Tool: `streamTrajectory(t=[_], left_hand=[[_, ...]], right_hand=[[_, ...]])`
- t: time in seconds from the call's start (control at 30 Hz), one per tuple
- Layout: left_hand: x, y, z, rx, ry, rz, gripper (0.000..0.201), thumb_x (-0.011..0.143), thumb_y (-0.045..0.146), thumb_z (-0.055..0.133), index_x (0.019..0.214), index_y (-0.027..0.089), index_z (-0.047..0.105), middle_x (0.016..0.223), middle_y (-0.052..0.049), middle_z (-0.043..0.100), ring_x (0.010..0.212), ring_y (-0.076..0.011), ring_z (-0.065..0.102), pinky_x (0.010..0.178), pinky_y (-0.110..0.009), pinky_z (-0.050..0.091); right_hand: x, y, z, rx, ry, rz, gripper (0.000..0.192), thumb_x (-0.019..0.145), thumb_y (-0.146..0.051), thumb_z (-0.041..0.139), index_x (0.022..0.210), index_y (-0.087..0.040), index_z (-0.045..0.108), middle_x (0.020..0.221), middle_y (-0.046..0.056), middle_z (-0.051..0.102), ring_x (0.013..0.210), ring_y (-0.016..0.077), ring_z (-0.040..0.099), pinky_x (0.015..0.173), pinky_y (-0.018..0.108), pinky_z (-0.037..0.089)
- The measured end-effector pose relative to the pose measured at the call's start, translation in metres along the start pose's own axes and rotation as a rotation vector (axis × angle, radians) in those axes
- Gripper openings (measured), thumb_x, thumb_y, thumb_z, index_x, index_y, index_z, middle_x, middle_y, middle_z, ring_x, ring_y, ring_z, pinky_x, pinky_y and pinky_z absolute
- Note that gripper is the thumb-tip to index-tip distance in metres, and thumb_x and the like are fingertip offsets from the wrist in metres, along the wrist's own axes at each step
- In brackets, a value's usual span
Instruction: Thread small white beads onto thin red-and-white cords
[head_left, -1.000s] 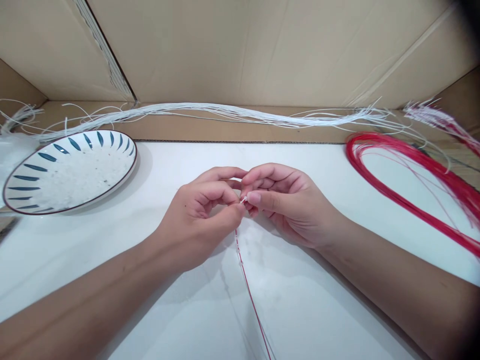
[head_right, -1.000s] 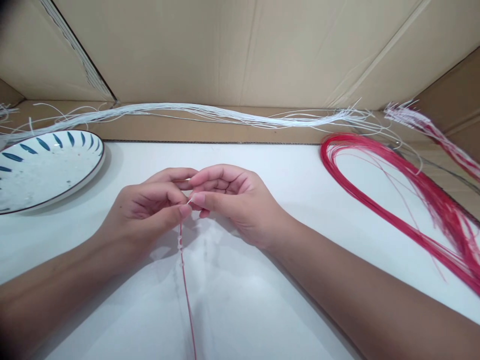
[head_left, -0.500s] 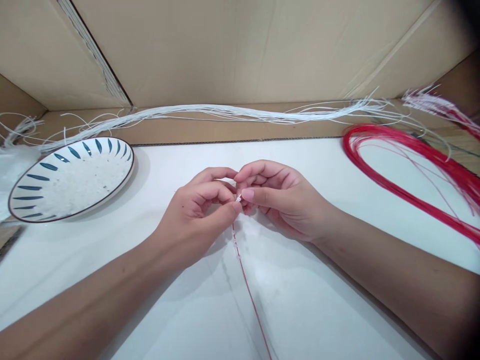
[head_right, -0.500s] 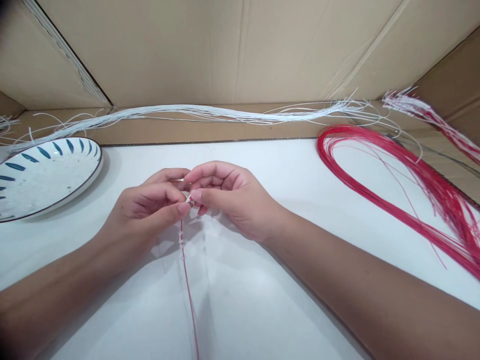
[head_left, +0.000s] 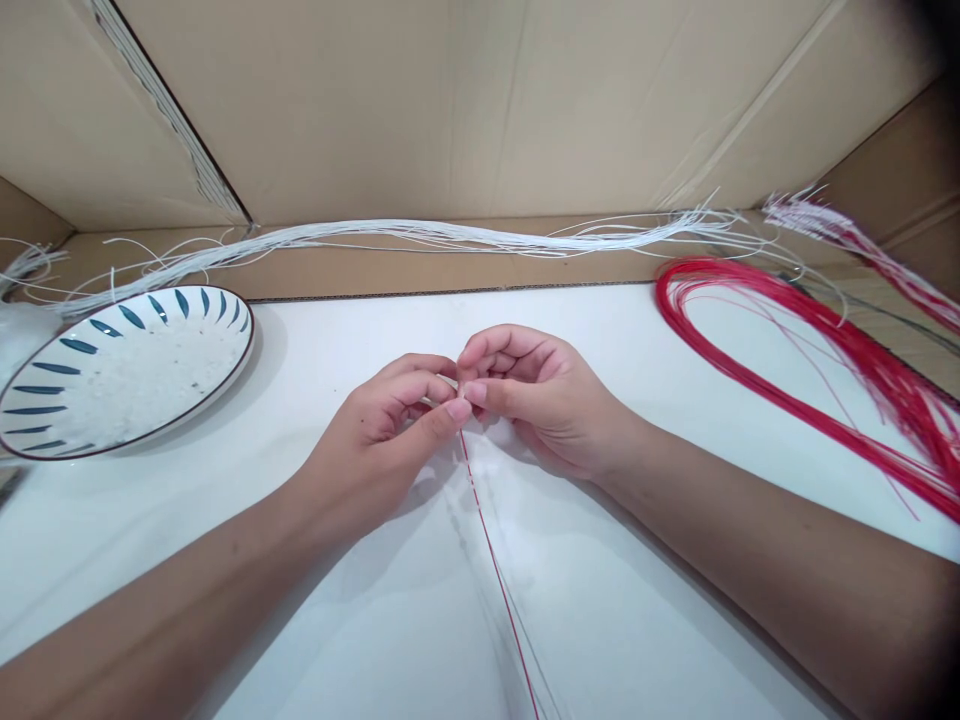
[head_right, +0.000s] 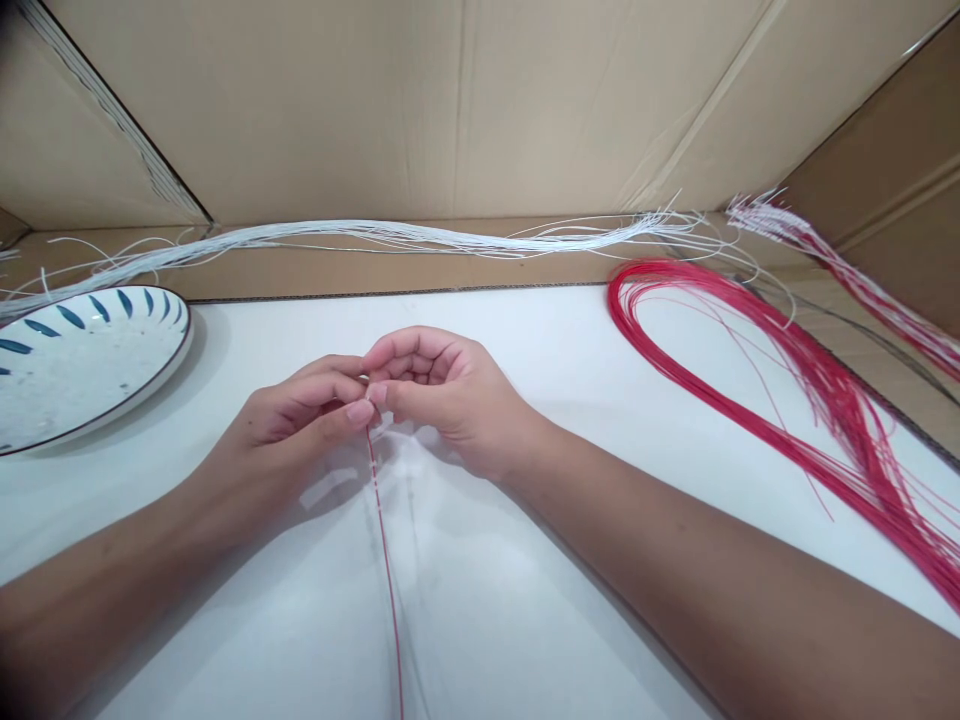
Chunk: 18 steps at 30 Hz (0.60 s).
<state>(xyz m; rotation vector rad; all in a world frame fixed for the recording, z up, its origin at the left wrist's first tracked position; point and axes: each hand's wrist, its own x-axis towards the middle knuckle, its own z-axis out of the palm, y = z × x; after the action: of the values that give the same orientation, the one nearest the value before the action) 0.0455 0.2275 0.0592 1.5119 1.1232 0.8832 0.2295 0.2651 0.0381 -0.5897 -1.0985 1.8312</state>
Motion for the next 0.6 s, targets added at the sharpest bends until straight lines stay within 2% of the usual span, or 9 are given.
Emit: streamTrajectory(t=[0.1,0.2,0.27,0.37,0.43,0.53,0.6], left_hand=[[-0.001,-0.002,-0.001,-0.021,-0.031,-0.008,0.007,0.087,0.022,0.067,0.083,0.024,0.072,0.131,-0.004,0.063,0.104,-0.0212,0.064,0.085,-0.036,0.054],[-0.002,-0.003,-0.001,-0.035,-0.053,-0.011,0.012,0.081,0.014,0.065,0.082,0.024,0.072,0.135,-0.003,0.061,0.104,-0.0210,0.064,0.084,-0.036,0.054],[-0.001,-0.003,-0.001,-0.069,-0.043,-0.022,0.007,0.086,0.022,0.068,0.083,0.024,0.073,0.133,-0.003,0.061,0.106,-0.0215,0.064,0.084,-0.036,0.055],[0.000,-0.004,0.000,-0.046,-0.008,-0.010,0.018,0.092,0.040,0.070,0.085,0.025,0.077,0.128,-0.005,0.064,0.111,-0.0227,0.064,0.092,-0.037,0.053],[0.001,-0.005,0.000,-0.014,0.004,0.011,0.020,0.092,0.041,0.071,0.084,0.025,0.077,0.127,-0.006,0.066,0.113,-0.0231,0.064,0.095,-0.038,0.052],[0.002,-0.006,0.000,-0.020,0.044,-0.001,0.021,0.089,0.039,0.073,0.076,0.023,0.073,0.126,-0.005,0.066,0.113,-0.0243,0.063,0.085,-0.035,0.053],[0.002,-0.006,-0.001,-0.017,0.096,-0.039,0.023,0.087,0.038,0.073,0.070,0.023,0.070,0.124,-0.005,0.067,0.113,-0.0258,0.063,0.078,-0.033,0.053]], right_hand=[[0.001,-0.002,0.000,-0.025,0.048,-0.024,0.021,0.072,-0.012,0.089,0.086,-0.016,0.074,0.073,-0.002,0.072,0.062,0.0061,0.064,0.059,0.016,0.052],[0.002,-0.003,0.000,-0.058,0.101,-0.041,0.023,0.069,-0.015,0.091,0.083,-0.016,0.072,0.071,-0.002,0.070,0.057,0.0061,0.060,0.055,0.018,0.049],[0.002,-0.002,0.001,-0.081,0.108,-0.042,0.024,0.069,-0.018,0.091,0.082,-0.016,0.072,0.071,-0.002,0.070,0.059,0.0071,0.061,0.056,0.019,0.049],[0.001,0.000,0.001,-0.102,0.090,-0.030,0.024,0.070,-0.020,0.091,0.083,-0.016,0.071,0.073,-0.001,0.070,0.065,0.0094,0.064,0.060,0.021,0.052],[0.001,0.000,0.000,-0.118,0.073,-0.029,0.025,0.070,-0.022,0.091,0.085,-0.017,0.071,0.076,0.000,0.071,0.067,0.0102,0.064,0.061,0.022,0.052],[0.005,-0.004,-0.008,-0.209,0.099,-0.098,0.021,0.076,-0.026,0.086,0.090,-0.018,0.072,0.078,0.000,0.071,0.064,0.0098,0.060,0.059,0.023,0.048],[0.009,-0.008,-0.018,-0.375,0.197,-0.163,0.014,0.081,-0.028,0.079,0.089,-0.018,0.072,0.076,-0.001,0.069,0.060,0.0093,0.055,0.057,0.024,0.044]])
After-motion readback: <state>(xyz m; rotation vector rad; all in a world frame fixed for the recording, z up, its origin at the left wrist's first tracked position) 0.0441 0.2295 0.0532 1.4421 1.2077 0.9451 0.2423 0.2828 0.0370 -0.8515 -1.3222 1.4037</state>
